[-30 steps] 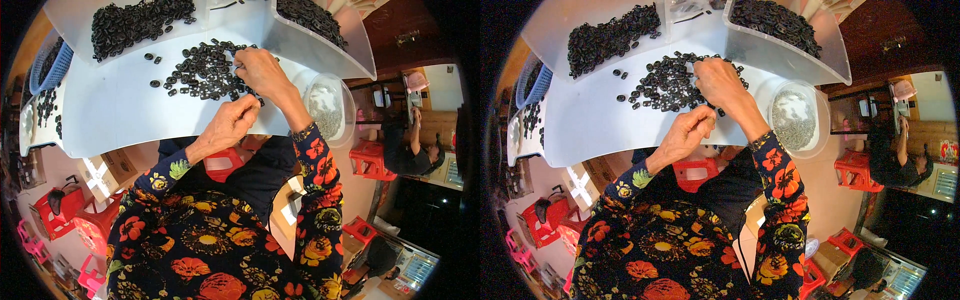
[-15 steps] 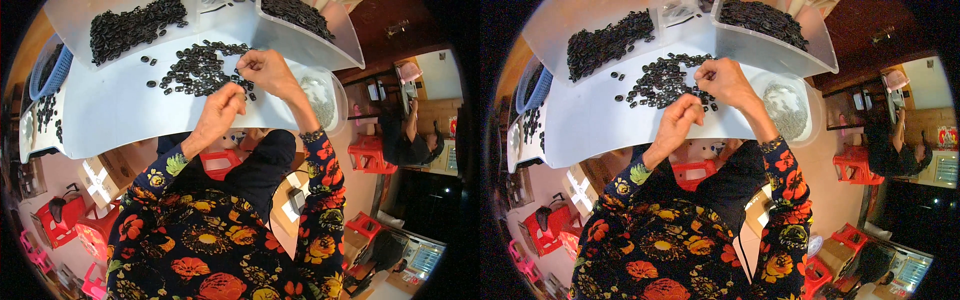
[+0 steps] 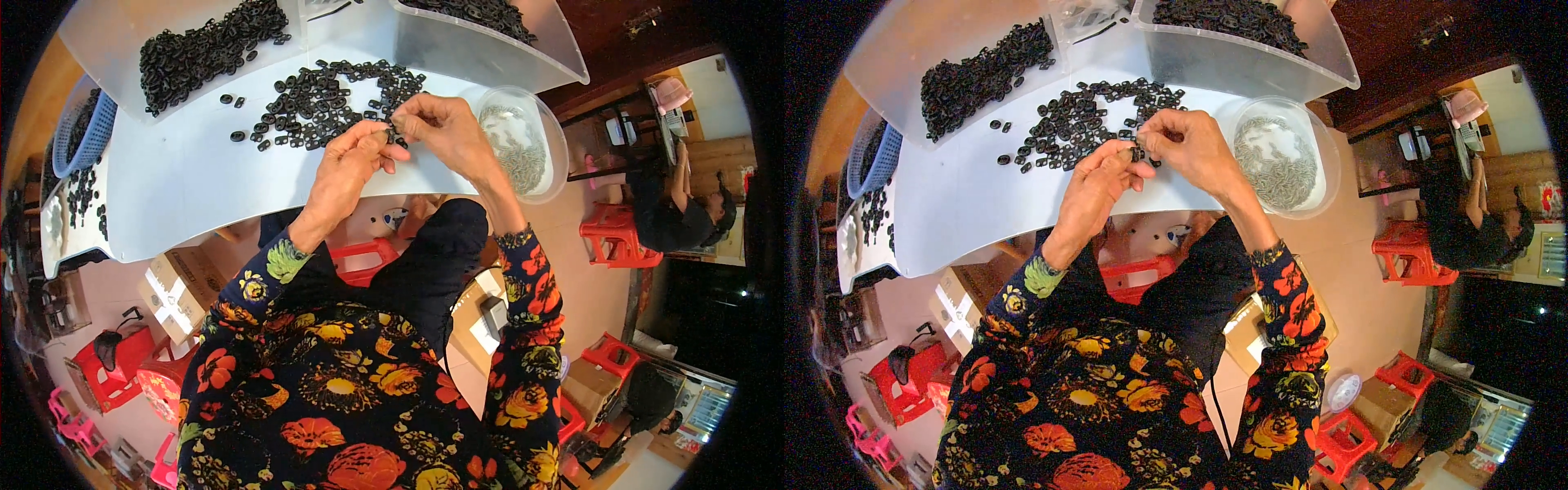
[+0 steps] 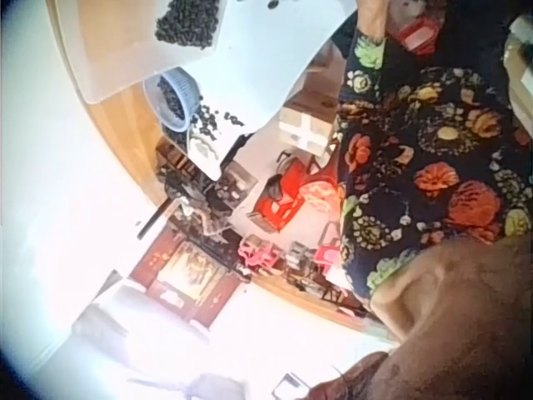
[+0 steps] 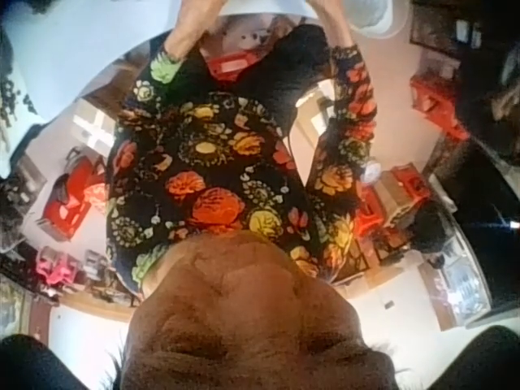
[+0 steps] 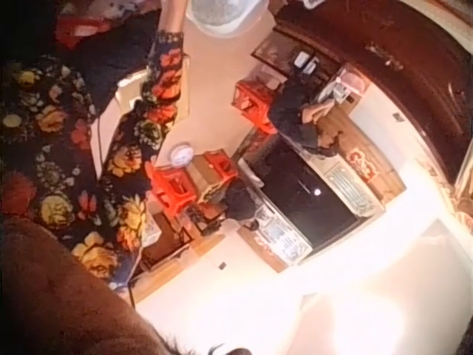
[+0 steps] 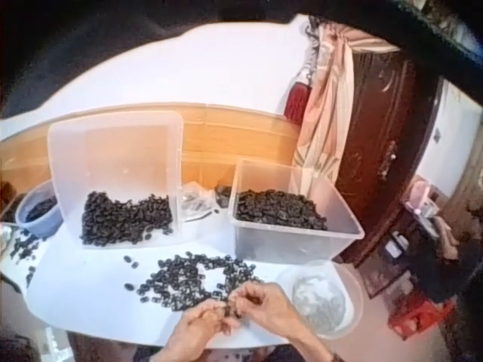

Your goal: The person inserts small pins into black plastic components by hand.

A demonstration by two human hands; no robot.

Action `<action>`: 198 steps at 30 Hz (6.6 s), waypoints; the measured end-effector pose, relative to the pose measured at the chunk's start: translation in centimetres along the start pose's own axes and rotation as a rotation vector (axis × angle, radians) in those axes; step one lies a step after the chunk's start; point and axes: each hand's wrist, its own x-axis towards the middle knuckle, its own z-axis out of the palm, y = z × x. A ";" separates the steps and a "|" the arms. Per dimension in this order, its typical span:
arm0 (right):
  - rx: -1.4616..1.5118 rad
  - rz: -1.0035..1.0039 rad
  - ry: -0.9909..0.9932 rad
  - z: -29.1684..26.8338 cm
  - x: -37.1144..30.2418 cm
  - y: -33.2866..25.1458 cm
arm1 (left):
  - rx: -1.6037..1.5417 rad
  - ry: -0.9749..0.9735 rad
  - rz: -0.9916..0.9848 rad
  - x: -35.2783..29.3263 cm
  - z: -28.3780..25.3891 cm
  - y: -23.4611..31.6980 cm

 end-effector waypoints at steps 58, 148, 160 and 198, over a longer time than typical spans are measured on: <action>-1.214 -0.222 0.217 -11.4 -2.0 4.5 | 0.503 -0.020 0.017 -0.2 0.4 0.4; 0.257 -0.047 0.254 3.6 -3.2 3.2 | 0.516 0.042 0.074 -0.2 -0.3 -0.2; 0.342 -0.131 0.315 4.7 -3.4 3.2 | 0.400 0.027 0.107 0.0 -0.2 -0.1; 0.413 -0.139 0.327 4.8 -3.4 3.8 | 1.772 -0.349 0.613 6.4 -6.4 7.2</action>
